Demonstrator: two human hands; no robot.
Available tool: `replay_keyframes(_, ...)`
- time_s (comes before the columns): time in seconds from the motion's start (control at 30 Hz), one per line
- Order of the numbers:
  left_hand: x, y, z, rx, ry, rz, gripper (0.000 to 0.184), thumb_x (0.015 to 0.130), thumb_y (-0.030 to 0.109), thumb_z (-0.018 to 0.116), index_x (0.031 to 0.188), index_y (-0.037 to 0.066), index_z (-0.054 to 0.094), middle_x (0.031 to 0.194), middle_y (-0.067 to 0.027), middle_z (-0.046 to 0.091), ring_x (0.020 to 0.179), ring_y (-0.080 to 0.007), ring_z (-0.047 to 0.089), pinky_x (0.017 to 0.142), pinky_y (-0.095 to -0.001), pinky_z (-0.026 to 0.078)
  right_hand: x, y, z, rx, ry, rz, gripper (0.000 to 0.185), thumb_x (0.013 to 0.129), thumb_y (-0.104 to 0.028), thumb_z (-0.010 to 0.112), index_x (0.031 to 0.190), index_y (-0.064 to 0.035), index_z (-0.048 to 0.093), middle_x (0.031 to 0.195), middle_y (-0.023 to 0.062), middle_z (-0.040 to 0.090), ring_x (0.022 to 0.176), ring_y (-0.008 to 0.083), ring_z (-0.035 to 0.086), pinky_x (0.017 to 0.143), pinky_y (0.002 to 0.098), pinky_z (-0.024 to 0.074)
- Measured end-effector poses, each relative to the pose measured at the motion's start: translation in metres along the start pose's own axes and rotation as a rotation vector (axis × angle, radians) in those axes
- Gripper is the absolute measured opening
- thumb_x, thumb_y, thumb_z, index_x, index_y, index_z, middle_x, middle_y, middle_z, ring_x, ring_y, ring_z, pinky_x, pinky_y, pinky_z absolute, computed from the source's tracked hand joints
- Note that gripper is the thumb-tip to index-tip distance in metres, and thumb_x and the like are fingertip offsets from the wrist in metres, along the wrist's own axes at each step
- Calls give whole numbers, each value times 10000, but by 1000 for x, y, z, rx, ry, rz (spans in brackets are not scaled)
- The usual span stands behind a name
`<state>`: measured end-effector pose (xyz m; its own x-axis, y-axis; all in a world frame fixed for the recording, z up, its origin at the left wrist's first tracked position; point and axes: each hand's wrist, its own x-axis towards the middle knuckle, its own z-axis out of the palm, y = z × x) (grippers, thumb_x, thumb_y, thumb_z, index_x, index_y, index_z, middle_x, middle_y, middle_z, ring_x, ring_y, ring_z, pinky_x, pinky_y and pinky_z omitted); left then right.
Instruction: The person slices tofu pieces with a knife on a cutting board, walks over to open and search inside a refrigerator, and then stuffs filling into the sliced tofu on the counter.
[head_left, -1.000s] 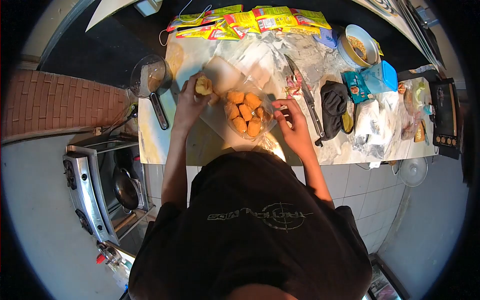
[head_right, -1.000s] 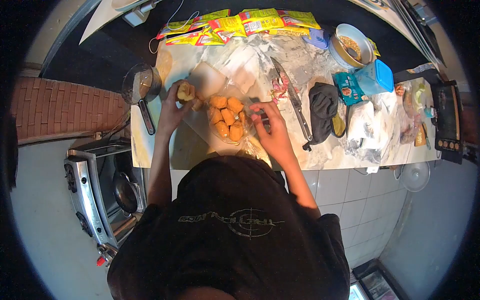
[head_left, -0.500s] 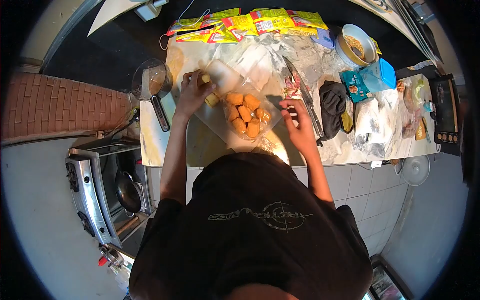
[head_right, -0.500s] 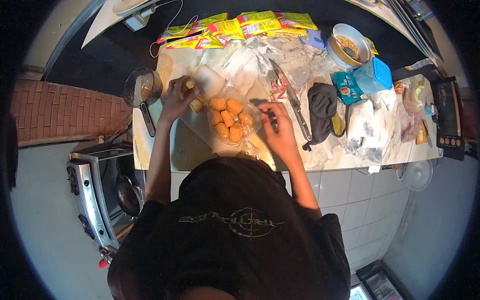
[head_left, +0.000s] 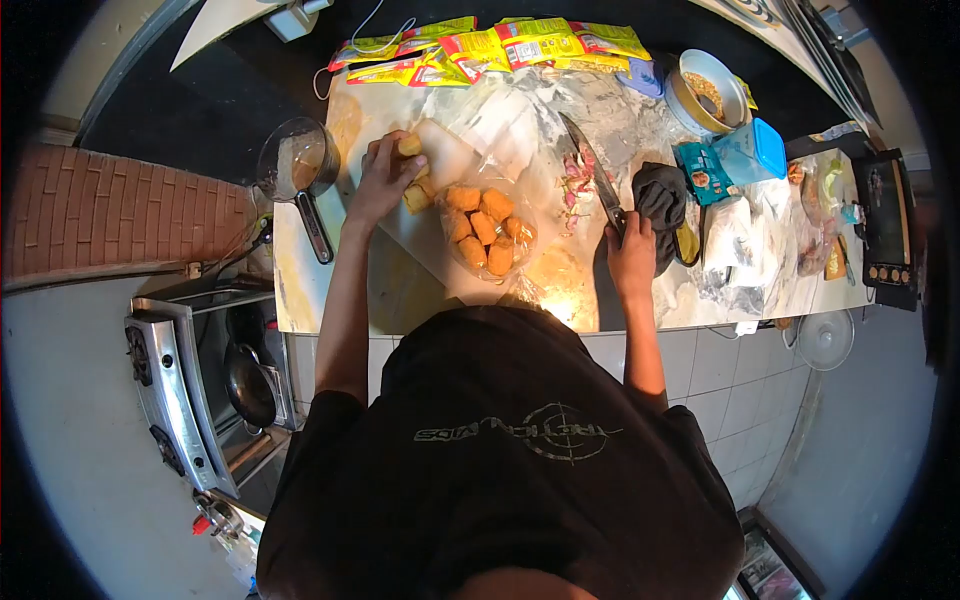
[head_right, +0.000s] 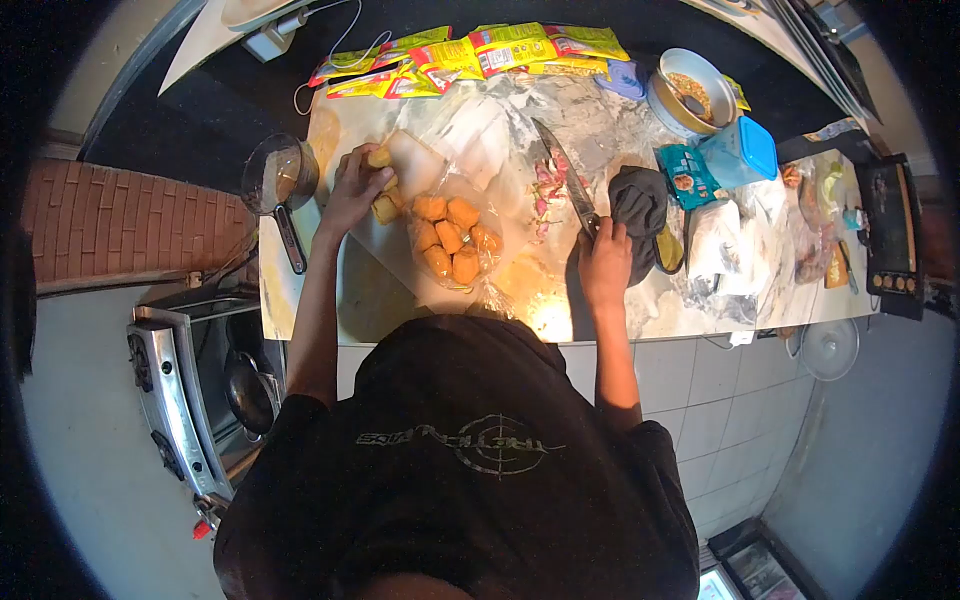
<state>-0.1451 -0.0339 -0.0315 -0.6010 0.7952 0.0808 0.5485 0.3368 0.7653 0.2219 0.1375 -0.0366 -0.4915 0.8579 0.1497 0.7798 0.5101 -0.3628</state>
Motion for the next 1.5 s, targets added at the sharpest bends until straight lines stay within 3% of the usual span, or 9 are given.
replay_keyframes(0.23, 4, 4, -4, -149, 3, -60, 485, 904, 374, 642, 1196, 9, 512, 1028, -142, 568, 950, -260, 587, 856, -352, 478, 0, 6, 6, 150, 39, 9, 183, 853, 1, 536, 1023, 39, 482, 1009, 274, 549, 896, 474, 560, 756, 527, 453)
replay_keyframes(0.37, 8, -1, -6, -175, -42, -101, 484, 909, 378, 636, 1195, 3, 525, 1020, -147, 565, 948, -258, 583, 856, -356, 470, -10, 5, -17, 243, 40, 32, 152, 881, -3, 511, 1020, 59, 505, 964, 301, 559, 899, 484, 554, 771, 520, 444)
replay_keyframes(0.63, 5, 12, 1, 88, 235, 48, 458, 927, 376, 602, 1215, 25, 535, 1165, -173, 522, 1149, -304, 511, 988, -387, 396, -15, 6, -39, 55, 73, 14, 256, 822, 50, 548, 1048, 23, 432, 981, 259, 525, 918, 477, 540, 772, 532, 437)
replay_keyframes(0.97, 15, 2, 9, 212, 267, 86, 503, 893, 397, 633, 1266, 88, 501, 1165, -196, 535, 1086, -391, 528, 937, -442, 431, -20, -14, -40, 108, 42, 12, 231, 827, 37, 566, 1031, 11, 460, 979, 240, 534, 904, 455, 555, 754, 519, 446)
replay_keyframes(1.07, 22, 6, 4, 53, 222, 32, 455, 896, 381, 634, 1233, 90, 540, 1130, -182, 561, 1059, -386, 547, 915, -445, 440, -21, -16, -41, 148, 40, -10, 227, 826, 32, 573, 1025, 8, 466, 972, 236, 538, 895, 455, 559, 746, 518, 453)
replay_keyframes(1.17, 36, -13, -2, -34, -76, -16, 411, 912, 318, 633, 1141, -18, 574, 1097, -188, 572, 973, -286, 591, 833, -374, 471, -21, -17, -39, 177, 29, 30, 210, 849, 31, 556, 1046, -2, 490, 986, 238, 548, 902, 466, 538, 748, 515, 426)
replay_keyframes(1.27, 38, -12, 0, -104, -167, -267, 359, 914, 300, 636, 1105, -2, 605, 1091, -180, 577, 909, -255, 599, 797, -358, 482, -22, -19, -40, 171, 20, 14, 210, 833, 14, 576, 1014, 1, 470, 977, 231, 540, 884, 452, 567, 716, 517, 462)
replay_keyframes(1.33, 36, -19, 10, 140, 127, 42, 356, 914, 310, 626, 1166, 60, 594, 1116, -170, 563, 1028, -313, 561, 902, -390, 445, -23, -19, -40, 169, 19, 1, 208, 838, 6, 575, 1015, -2, 466, 974, 233, 542, 877, 458, 566, 717, 517, 465)
replay_keyframes(1.5, 31, 56, -5, 12, 324, 207, 438, 858, 278, 697, 1176, 12, 558, 1089, -174, 551, 1034, -322, 545, 909, -401, 435, -25, -27, -49, 230, 13, 50, 217, 827, 25, 579, 1009, 0, 465, 957, 243, 546, 872, 470, 561, 719, 529, 451)
